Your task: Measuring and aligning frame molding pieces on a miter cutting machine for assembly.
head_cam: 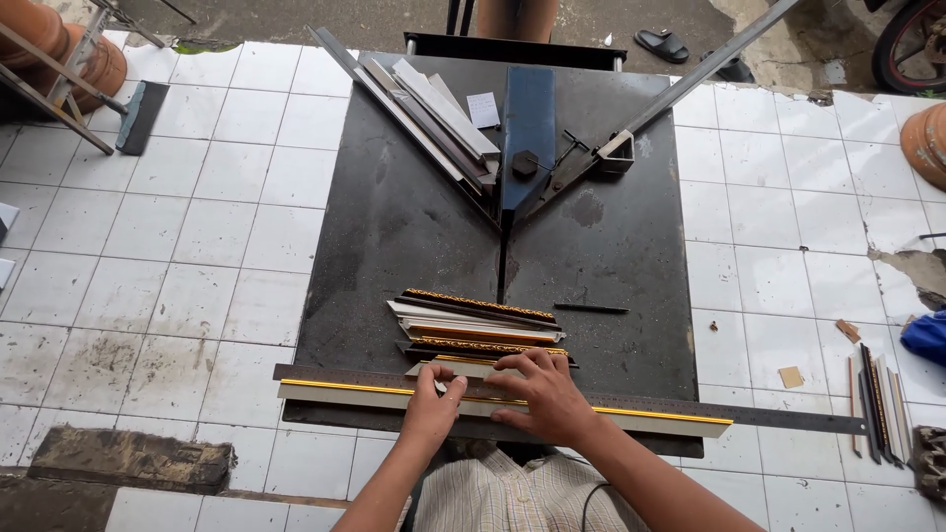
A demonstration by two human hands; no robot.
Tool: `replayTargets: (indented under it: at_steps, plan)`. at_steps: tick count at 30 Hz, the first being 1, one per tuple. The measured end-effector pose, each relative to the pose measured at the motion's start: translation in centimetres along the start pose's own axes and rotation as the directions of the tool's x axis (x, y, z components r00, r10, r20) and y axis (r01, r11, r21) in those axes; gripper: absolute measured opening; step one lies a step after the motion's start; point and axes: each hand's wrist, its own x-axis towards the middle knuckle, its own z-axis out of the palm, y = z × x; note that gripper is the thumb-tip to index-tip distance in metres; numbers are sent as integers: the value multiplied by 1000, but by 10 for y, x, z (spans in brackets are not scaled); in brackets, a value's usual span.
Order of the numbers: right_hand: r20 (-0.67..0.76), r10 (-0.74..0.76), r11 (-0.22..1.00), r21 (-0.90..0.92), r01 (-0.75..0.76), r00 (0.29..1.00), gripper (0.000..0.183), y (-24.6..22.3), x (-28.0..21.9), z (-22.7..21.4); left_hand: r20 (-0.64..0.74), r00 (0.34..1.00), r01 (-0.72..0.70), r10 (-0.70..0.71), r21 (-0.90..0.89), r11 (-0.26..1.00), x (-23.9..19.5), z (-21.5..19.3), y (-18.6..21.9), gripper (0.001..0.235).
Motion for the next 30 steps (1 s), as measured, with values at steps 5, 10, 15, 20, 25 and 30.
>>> replayTargets:
  at_steps: [5,10,15,20,25,30]
  plan:
    - [-31,413,757,568,-324,910,35,-19,6,-35,314,949,230,-9,-675,701,-33,7,63,38]
    - [-169,558,671,668,-322,812,27,-4,-8,-40,454,884,278,109,-700,658,-39,28,91,47]
    - [6,876,257,841,-477,482,23,29,-32,-57,426,898,50,107,-341,939,-26,54,96,15]
    - [270,951,-256,961,-106,152,17,82,-67,-80,354,935,78,20,-260,962,-34,65,113,58]
    - [258,966,-259,964,67,19,18,139,-95,-101,369,927,189,-68,-301,935,-40,74,129,55]
    - [285,957,-279,955,98,-55,20,196,-98,-122,328,930,253,-165,-248,935,-38,88,144,40]
